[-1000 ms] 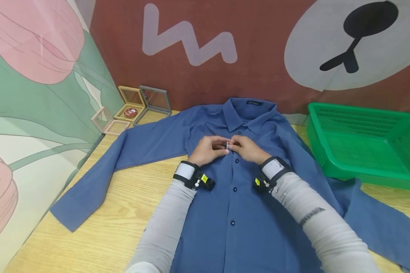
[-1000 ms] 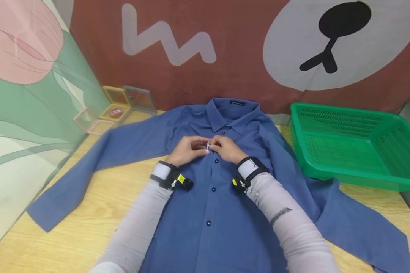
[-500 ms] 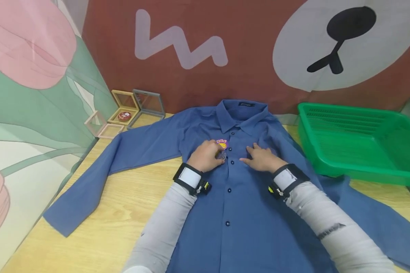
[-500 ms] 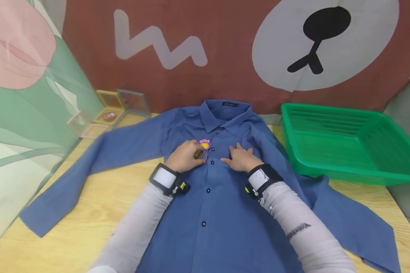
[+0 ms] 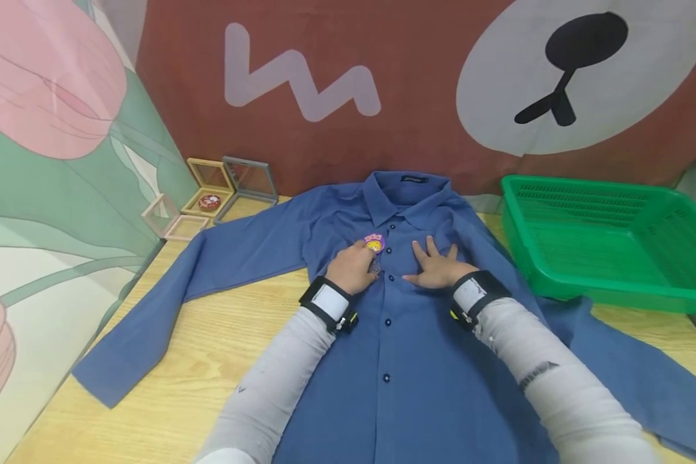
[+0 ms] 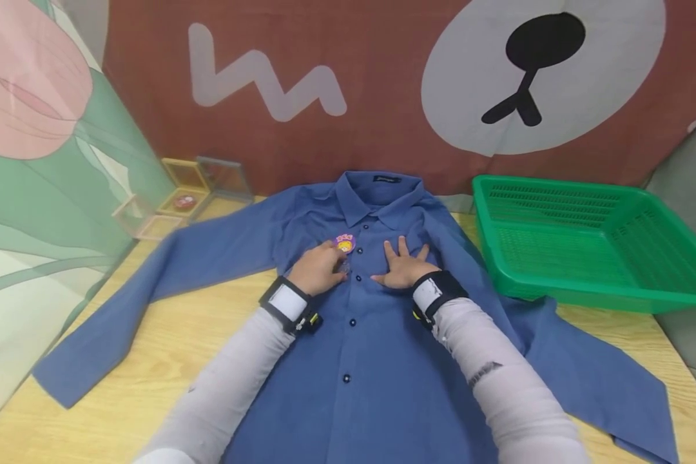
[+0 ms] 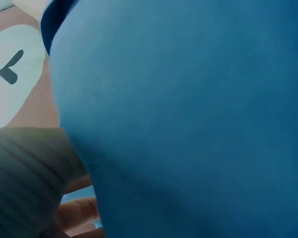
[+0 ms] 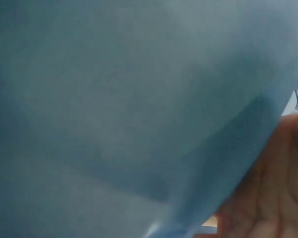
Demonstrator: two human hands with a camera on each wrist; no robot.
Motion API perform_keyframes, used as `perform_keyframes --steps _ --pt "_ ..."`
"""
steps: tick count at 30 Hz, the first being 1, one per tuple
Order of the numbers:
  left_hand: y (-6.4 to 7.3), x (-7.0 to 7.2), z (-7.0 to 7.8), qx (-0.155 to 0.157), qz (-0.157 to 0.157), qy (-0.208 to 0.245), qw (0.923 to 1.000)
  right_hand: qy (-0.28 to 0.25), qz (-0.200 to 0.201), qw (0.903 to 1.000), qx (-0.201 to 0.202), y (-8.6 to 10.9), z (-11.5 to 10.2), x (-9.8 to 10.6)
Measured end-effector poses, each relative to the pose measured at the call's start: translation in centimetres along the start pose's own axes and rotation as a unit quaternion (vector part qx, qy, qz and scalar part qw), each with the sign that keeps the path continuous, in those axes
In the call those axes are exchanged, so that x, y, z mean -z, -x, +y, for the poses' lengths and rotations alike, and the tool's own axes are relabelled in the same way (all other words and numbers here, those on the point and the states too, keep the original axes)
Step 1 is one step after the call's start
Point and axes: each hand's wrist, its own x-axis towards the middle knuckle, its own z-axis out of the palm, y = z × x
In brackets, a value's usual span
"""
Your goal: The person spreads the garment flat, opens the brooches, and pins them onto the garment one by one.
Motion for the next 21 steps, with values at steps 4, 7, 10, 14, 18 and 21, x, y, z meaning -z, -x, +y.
perform_keyframes --steps 4,7,10,14,18,21 --pt "0.5 -0.3 -0.5 0.005 -0.010 -0.005 0.9999 -0.016 -0.009 0.9998 -0.011 0.0 0.2 -0.2" --pt "1.2 0.0 -0.9 0.013 -0.032 -0.018 0.9992 -0.029 -0.017 0.9990 -0.030 0.2 0.3 -0.4" --pt "2.0 0.4 -1.4 0.020 -0.073 -0.042 0.9962 -0.032 -0.026 0.9979 -0.050 0.3 0.3 -0.4" --pt "3.2 1.2 -2.0 0.036 -0.125 -0.075 0.9887 -0.033 -0.034 0.9972 -0.059 0.3 0.0 0.0" --pt "4.4 2.0 -2.4 0.046 -0.119 -0.099 0.9868 -0.037 -0.038 0.9961 -0.070 0.5 -0.2 0.5" --pt "5.3 2.2 -2.8 0.033 -0.103 -0.111 0.9880 -0.032 -0.039 0.9945 -0.092 0.7 -0.3 0.6"
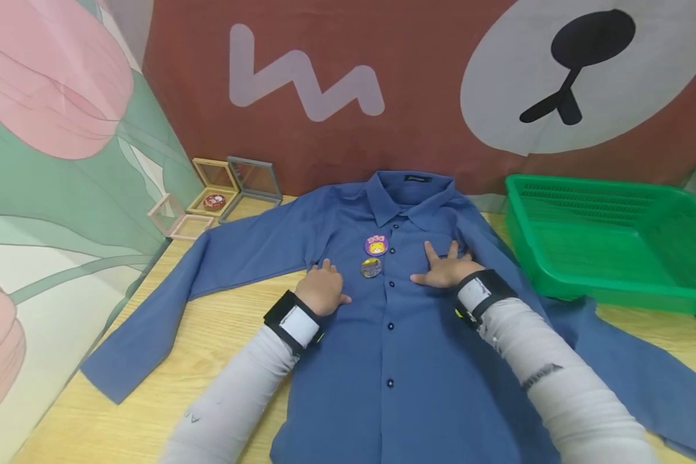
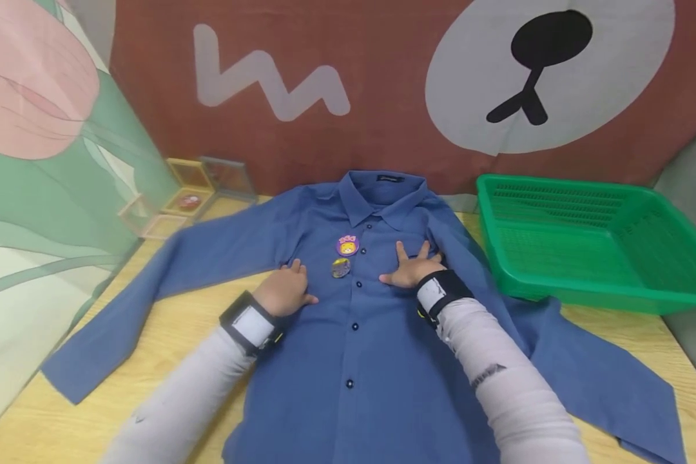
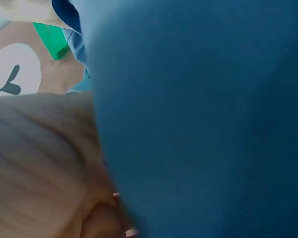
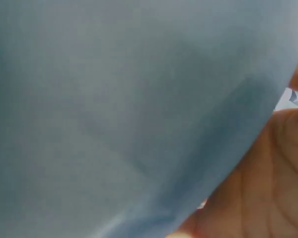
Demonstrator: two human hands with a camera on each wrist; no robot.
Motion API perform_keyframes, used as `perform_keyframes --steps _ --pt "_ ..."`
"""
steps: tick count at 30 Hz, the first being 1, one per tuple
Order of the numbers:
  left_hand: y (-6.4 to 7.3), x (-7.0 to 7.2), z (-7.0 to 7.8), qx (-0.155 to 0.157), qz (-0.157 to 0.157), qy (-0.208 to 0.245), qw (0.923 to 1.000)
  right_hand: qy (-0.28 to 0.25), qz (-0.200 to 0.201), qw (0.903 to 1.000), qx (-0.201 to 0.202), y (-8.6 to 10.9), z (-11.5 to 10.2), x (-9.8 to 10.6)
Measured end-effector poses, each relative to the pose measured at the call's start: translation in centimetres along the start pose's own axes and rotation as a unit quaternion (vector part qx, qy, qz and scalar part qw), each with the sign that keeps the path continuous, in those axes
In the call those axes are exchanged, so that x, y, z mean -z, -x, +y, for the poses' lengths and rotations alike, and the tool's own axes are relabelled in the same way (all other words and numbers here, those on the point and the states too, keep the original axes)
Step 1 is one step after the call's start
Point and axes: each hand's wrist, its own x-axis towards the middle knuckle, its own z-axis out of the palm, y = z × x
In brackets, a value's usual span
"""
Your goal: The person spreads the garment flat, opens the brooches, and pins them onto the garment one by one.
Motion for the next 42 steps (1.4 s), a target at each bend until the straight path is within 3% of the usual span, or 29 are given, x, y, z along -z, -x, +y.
perform_keyframes --steps 6,17,24,29,34,42 --pt "0.8 -0.2 -0.7 0.002 0.003 -0.004 1.0000 -0.002 0.006 1.0000 -0.005 0.0 0.3 0.1" --pt "-0.1 0.2 -0.9 0.012 -0.006 -0.007 0.9999 -0.006 0.013 0.9998 0.015 -0.2 0.8 -0.2" --pt "-0.4 -0.1 -1.1 -0.001 0.008 0.002 1.0000 -0.007 0.015 0.9997 0.021 -0.1 1.4 -0.1" --pt "-0.4 -0.3 -1.8 -0.024 0.037 0.016 0.9989 -0.022 0.018 0.9975 0.065 0.7 2.1 -0.1" --pt "0.4 0.3 -3.0 -0.059 0.066 0.062 0.9941 -0.024 0.009 0.9947 0.099 1.6 2.6 -0.6" --pt "1.0 2.8 -5.3 -0.025 0.132 0.109 0.9849 0.004 0.012 0.9964 0.083 2.2 2.6 -0.8"
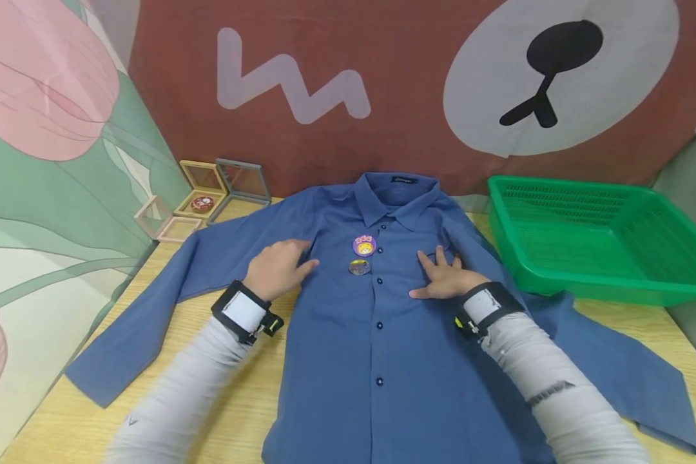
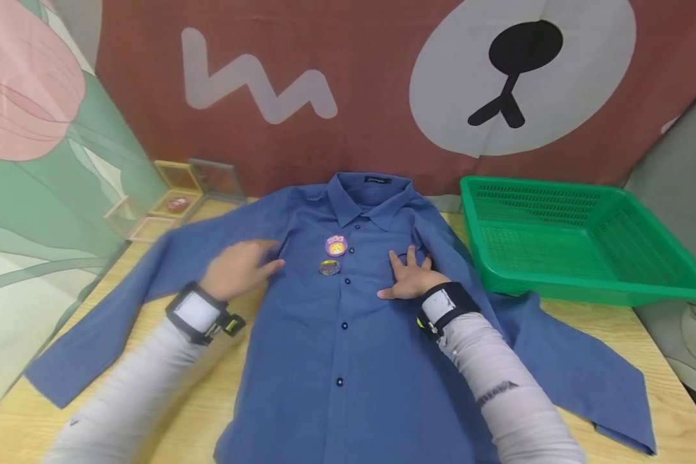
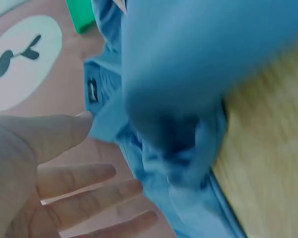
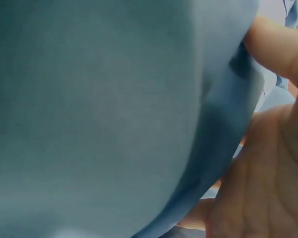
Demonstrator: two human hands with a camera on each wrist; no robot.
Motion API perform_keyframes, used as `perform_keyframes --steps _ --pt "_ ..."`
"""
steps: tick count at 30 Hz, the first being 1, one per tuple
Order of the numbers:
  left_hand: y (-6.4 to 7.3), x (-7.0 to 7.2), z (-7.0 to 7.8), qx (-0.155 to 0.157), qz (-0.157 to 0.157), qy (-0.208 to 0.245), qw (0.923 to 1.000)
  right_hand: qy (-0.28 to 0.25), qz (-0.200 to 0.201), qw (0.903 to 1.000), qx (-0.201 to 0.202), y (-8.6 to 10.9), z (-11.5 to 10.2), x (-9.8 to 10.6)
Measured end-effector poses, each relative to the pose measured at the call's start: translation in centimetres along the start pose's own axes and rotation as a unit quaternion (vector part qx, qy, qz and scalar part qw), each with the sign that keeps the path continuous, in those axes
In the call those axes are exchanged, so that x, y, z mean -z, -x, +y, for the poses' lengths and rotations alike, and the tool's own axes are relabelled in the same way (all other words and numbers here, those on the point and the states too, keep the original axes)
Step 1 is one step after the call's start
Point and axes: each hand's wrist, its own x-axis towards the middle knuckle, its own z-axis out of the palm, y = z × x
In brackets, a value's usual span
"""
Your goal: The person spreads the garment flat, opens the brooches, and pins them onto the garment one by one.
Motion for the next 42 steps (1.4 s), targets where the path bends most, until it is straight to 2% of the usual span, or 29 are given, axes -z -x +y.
perform_keyframes --steps 6,10,15,23,30,37,42 --pt "-0.6 1.6 -2.4 0.018 0.005 0.000 0.9998 0.011 0.000 0.9999 -0.004 0.0 -0.1 0.1" --pt "-1.0 2.5 -3.8 0.026 0.011 -0.016 0.9995 0.010 0.000 0.9999 -0.003 -0.1 0.0 0.1" --pt "-1.3 3.8 -5.0 0.037 0.012 -0.041 0.9984 0.001 -0.004 1.0000 -0.007 -0.1 -0.1 0.2" --pt "-2.4 5.9 -6.9 0.028 0.014 -0.073 0.9969 0.005 -0.004 1.0000 -0.004 -0.1 -0.4 0.1" --pt "-3.8 7.7 -9.1 0.053 0.001 -0.078 0.9955 -0.003 -0.014 0.9999 -0.002 -0.4 -0.6 0.1" --pt "-4.4 8.6 -11.3 0.053 0.008 -0.078 0.9955 0.010 -0.020 0.9997 -0.013 -0.6 -0.9 0.2" --pt "-4.8 8.3 -12.0 0.057 0.016 -0.095 0.9937 0.011 -0.019 0.9991 -0.037 -0.6 -0.8 -0.3"
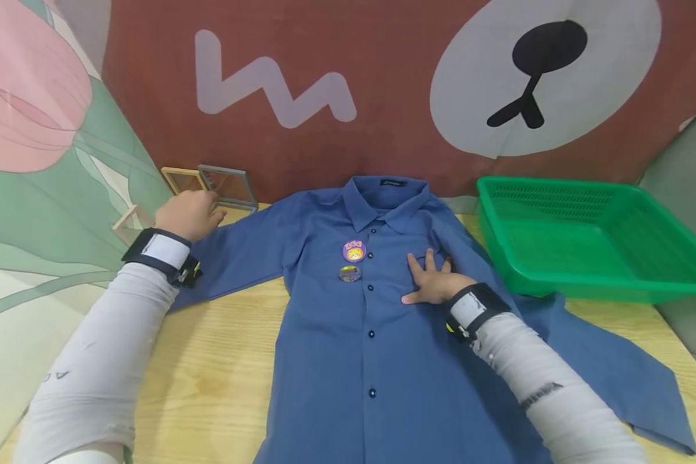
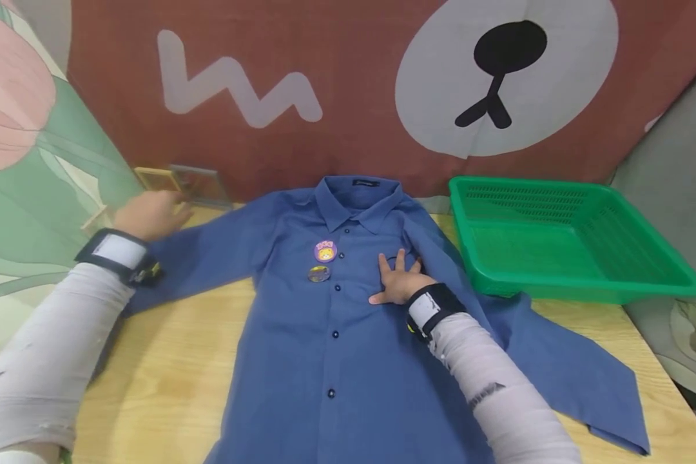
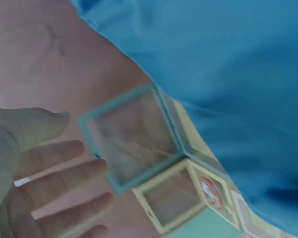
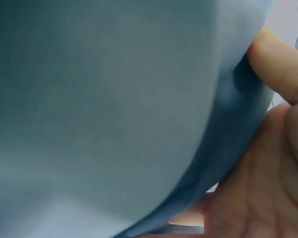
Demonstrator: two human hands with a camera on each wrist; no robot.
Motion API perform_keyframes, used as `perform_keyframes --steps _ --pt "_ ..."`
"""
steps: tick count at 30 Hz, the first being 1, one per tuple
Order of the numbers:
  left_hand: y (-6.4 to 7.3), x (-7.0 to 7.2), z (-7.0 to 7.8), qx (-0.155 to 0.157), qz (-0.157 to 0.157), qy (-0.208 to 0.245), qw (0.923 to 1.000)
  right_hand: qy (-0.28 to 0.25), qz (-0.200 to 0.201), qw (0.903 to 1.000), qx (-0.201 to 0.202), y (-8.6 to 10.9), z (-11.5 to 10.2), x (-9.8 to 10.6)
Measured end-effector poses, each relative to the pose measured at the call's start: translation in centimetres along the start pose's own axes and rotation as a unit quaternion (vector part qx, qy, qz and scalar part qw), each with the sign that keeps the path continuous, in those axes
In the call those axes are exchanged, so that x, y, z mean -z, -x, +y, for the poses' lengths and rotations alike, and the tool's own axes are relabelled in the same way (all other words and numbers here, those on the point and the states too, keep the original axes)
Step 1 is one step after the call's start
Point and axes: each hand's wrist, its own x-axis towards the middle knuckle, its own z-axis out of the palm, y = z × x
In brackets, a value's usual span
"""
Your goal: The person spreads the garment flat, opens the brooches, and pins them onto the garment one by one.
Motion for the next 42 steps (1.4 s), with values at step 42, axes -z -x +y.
perform_keyframes --steps 42 --pt "-3.4 -5.4 -10.6 0.085 -0.072 0.027 0.9934 -0.005 -0.006 0.9991 -0.041 2.2 -1.5 -1.6"
